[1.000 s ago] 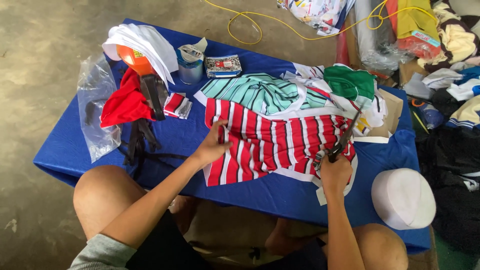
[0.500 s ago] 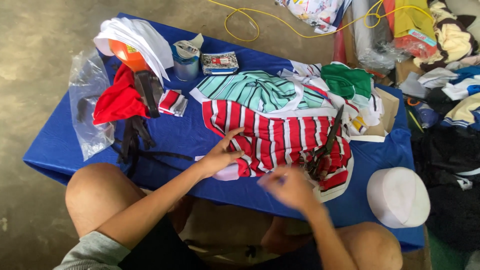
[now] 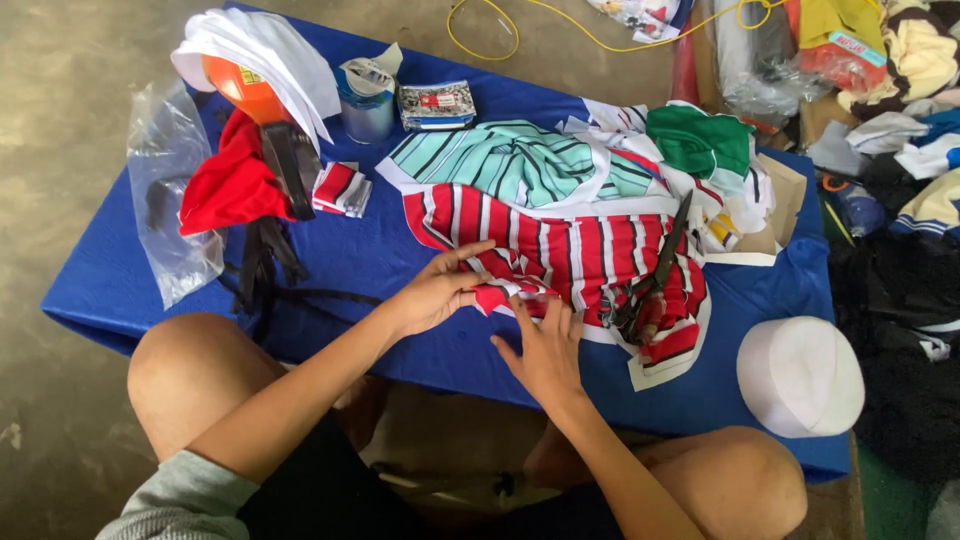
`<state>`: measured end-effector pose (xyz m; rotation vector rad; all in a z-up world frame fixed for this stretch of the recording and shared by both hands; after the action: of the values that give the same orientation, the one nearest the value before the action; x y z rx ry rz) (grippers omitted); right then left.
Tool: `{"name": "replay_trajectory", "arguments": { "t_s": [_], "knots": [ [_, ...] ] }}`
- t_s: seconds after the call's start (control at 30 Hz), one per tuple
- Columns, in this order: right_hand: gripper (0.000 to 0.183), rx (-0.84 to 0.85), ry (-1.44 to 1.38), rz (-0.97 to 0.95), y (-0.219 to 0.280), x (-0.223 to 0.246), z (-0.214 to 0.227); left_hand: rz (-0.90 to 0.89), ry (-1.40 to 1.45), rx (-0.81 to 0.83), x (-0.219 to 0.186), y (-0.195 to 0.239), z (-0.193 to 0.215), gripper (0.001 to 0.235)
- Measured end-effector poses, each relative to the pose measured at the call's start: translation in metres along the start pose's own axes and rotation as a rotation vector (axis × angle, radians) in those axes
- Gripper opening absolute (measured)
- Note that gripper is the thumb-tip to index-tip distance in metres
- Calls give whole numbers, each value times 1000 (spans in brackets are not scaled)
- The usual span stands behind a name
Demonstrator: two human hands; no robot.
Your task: A person uses scissors to cut a piece of red and white striped fabric on a work table.
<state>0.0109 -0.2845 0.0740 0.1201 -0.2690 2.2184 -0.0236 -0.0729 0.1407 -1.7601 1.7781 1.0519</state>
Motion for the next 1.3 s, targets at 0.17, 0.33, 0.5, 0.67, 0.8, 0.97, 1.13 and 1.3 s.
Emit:
{"name": "replay_trajectory", "arguments": {
  "t_s": [0.17, 0.33, 0.5, 0.67, 0.8, 0.97, 1.13, 1.3],
  "knots": [
    [62, -113, -53, 69, -6, 10, 21, -250, -458, -13, -25, 15, -14, 76],
    [41, -89, -33, 252, 0, 11, 7, -326, -820, -157, -10, -32, 36, 87],
    [39, 88, -242, 292, -3, 23, 22, -222, -483, -270, -12, -25, 30, 83],
    [34, 89, -299, 231, -8, 12, 15, -337, -322, -343, -24, -32, 40, 78],
    [29, 373, -505, 132, -15, 14, 57, -337, -319, -379, -33, -31, 45, 86],
    [36, 871, -539, -10, -7, -2, 124, -273, -664, -429, -13, -47, 65, 77],
    [23, 950, -460, -130, -4, -16, 113, -464, -1451, -530, 5, -53, 85, 55],
    [59, 525, -491, 61, -4, 15, 97, -38, -1674, -407, 12, -54, 97, 61]
  ]
}}
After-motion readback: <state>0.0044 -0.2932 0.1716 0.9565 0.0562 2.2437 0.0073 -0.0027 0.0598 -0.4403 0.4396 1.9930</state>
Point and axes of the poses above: each hand's wrist, its own y-axis away from the middle knuckle, its own z-axis out of the back of the hand, x = y × z, the point moved 1 cm from there along -y, towards the middle knuckle, and after that the axes turned 3 degrees about -z, right-handed, at the moved point
